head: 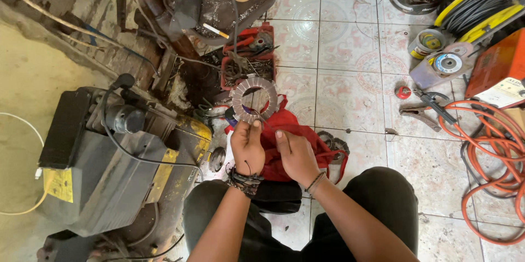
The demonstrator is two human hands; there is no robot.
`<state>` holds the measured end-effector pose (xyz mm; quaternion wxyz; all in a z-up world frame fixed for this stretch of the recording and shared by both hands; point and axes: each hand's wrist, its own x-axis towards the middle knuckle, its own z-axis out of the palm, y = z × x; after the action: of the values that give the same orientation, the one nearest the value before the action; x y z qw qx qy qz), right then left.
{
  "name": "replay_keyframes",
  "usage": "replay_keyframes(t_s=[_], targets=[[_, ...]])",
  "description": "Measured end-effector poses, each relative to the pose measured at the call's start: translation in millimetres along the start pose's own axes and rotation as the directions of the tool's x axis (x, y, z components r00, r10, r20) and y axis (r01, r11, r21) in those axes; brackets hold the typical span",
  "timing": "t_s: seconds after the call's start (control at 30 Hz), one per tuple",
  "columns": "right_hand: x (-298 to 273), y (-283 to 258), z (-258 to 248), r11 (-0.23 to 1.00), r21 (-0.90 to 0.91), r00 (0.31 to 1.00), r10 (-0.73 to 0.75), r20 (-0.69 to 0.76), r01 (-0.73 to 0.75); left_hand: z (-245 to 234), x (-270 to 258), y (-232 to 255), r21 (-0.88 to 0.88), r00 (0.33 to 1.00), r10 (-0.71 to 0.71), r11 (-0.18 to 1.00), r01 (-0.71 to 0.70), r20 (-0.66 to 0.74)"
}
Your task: The person sits on the floor and uses a metal file to smooth the edges of a circular, toothed metal component, likely a motor stator. They hold the part in their left hand and file it with their right hand, rotating it periodically to work on different sections.
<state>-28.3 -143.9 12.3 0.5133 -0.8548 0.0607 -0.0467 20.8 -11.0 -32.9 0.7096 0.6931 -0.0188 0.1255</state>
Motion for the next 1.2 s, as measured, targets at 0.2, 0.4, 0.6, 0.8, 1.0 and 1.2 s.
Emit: replay_keyframes(t_s=[0.2,0.4,0.6,0.8,1.0,1.2], targets=[[1,-8,-8,0.999,-0.026,1.0,-0.021,-0.016,0.021,12,-6,3,0.07,0.996,0.03,0.997,-0.036,0.079],[-2,4,0,1.0,-0.02,1.0,-0.017,0.009,0.017,1,8,-16,-0.043,1.0,0.003,0.999,-0.004,-0.025],[2,-4,-5,0.999,-0.009,0.999,-0.037,-0.019,0.037,14,-8,26,0.077,0.999,0.035,0.996,-0.038,0.042],[-1,2,0,0.999,0.012,0.999,-0.036,-0.003,0.036,1,8,-3,-0.002,0.999,0.027,1.0,-0.027,-0.021],[1,-5,-3,0.999,0.002,0.999,-0.04,-0.021,0.04,11,-6,12,0.09,0.999,0.046,0.995,-0.047,0.011],[-3,1,1,0.998,-0.024,0.998,-0.058,-0.026,0.057,3,0,8,0.006,0.998,0.055,0.998,-0.055,-0.005]])
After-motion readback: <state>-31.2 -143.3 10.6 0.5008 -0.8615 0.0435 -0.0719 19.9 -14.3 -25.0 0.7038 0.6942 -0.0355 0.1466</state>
